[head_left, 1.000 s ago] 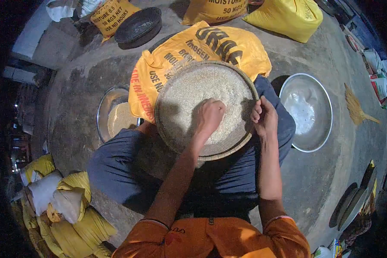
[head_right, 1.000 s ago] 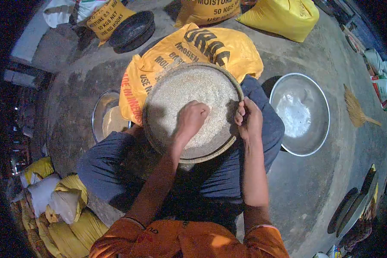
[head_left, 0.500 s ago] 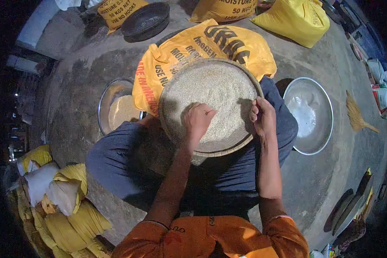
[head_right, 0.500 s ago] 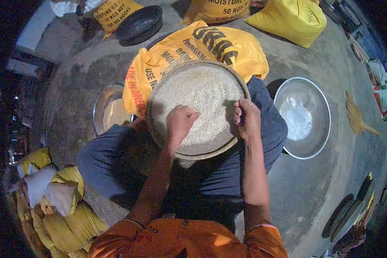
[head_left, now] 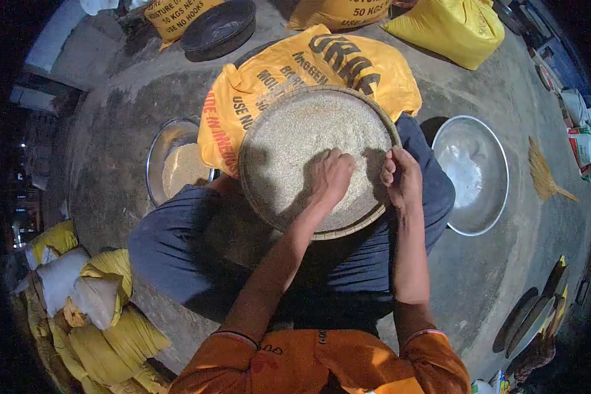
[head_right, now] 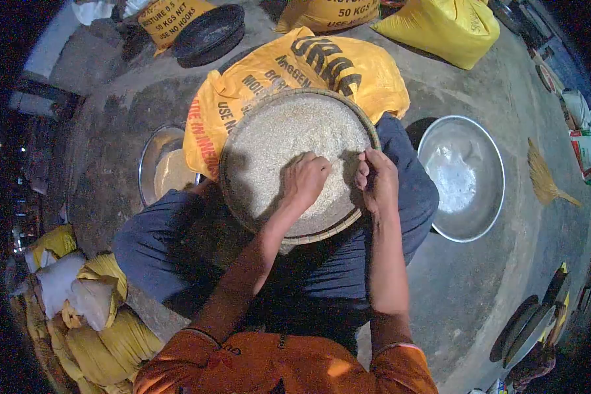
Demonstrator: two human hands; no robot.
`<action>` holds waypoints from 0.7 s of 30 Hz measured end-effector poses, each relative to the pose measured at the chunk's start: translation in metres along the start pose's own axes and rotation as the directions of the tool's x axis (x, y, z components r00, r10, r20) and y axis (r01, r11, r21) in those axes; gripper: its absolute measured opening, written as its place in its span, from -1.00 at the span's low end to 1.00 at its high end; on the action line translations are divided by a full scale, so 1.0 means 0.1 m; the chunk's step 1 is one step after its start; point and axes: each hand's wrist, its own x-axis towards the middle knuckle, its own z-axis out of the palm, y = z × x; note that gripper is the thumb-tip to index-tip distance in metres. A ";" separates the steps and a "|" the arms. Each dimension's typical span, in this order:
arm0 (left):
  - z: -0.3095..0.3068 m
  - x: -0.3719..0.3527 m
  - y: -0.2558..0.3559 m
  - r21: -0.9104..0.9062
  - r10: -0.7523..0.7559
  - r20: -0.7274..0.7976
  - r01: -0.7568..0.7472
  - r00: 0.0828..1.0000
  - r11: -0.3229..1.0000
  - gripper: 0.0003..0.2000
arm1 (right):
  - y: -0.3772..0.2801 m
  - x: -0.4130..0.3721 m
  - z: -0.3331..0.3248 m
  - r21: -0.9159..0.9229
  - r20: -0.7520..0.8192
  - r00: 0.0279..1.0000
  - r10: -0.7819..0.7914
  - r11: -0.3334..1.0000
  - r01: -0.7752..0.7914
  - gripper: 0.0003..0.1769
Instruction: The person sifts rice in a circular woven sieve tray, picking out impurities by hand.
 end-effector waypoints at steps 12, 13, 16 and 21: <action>-0.11 -0.08 -0.09 -0.256 -0.097 -0.026 0.088 0.995 0.963 -0.86 | 0.01 -0.01 0.05 0.013 -0.003 1.000 0.012 1.000 -0.011 -0.79; -0.09 -0.07 -0.06 -0.259 -0.095 -0.026 0.085 0.995 0.962 -0.86 | 0.00 -0.02 0.05 0.022 -0.002 1.000 0.019 1.000 -0.019 -0.80; -0.07 -0.04 -0.01 -0.046 -0.019 -0.028 0.018 0.999 0.999 -0.87 | 0.00 -0.01 0.03 0.026 -0.036 0.999 0.033 0.999 -0.032 -0.81; -0.15 -0.06 -0.18 -0.272 -0.049 -0.028 0.040 0.998 0.961 -0.88 | 0.00 0.00 0.00 0.028 0.005 1.000 0.030 0.999 -0.030 -0.81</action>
